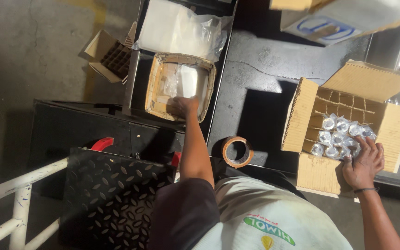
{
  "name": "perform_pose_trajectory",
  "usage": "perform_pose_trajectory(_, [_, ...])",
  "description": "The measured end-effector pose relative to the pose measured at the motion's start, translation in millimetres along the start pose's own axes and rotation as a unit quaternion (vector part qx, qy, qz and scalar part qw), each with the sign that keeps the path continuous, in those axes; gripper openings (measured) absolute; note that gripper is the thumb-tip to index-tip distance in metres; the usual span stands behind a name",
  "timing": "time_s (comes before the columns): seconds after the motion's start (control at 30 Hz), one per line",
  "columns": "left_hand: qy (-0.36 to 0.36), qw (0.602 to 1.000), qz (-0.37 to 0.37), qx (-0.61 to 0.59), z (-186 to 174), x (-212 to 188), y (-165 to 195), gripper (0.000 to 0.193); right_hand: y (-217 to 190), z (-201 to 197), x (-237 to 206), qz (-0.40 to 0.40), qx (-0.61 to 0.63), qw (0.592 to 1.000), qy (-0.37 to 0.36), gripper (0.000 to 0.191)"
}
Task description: The person wraps metal cylindrical parts in plastic sleeves and places them one at a time into a compartmentalized cardboard box. They then close the box, seal it with tape, carry it to a storage area, and stack it on top of other finished boxes.
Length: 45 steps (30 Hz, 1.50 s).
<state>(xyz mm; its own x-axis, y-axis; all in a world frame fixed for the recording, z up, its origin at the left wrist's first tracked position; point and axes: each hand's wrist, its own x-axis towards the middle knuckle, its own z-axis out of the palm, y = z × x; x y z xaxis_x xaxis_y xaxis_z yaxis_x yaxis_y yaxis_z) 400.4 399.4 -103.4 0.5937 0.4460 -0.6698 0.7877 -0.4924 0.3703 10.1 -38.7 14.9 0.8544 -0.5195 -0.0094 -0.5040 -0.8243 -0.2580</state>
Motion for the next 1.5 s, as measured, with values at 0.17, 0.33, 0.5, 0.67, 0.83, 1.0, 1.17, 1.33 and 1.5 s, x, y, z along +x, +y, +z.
perform_pose_trajectory(0.17, [0.02,0.997,0.052,0.048,-4,-8,3,0.071,-2,-1,0,-0.003,-0.002,1.0,0.002,0.07])
perform_pose_trajectory(0.33, [-0.011,0.99,0.135,-0.041,-12,-28,2,0.061,-3,-2,-1,-0.006,0.003,1.0,0.003,0.071])
perform_pose_trajectory(0.5, [-0.074,0.989,0.128,0.018,-9,-24,4,0.051,-2,-2,-2,-0.007,0.006,1.0,0.003,0.07])
perform_pose_trajectory(0.67, [-0.039,0.972,0.222,0.069,2,-10,1,0.039,0,-1,-1,-0.011,0.007,1.0,0.007,0.068])
perform_pose_trajectory(0.83, [0.033,0.963,0.257,0.068,-23,-21,-2,0.04,3,1,-3,-0.018,0.01,1.0,0.011,0.068])
perform_pose_trajectory(1.0, [-0.049,0.929,0.308,-0.2,-77,-78,-1,0.039,0,-8,-1,-0.019,0.009,1.0,0.009,0.068])
perform_pose_trajectory(1.17, [-0.326,0.777,0.328,-0.427,-65,-178,-5,0.037,-29,-40,18,-0.046,0.081,0.996,-0.003,0.06])
perform_pose_trajectory(1.33, [-0.424,0.753,0.337,-0.374,1,-292,-5,0.035,-60,-80,32,-0.034,0.469,0.867,-0.167,0.051])
perform_pose_trajectory(1.5, [-0.48,0.75,0.329,-0.315,56,-373,-13,0.038,-43,-111,32,-0.027,0.685,0.64,-0.347,0.07])
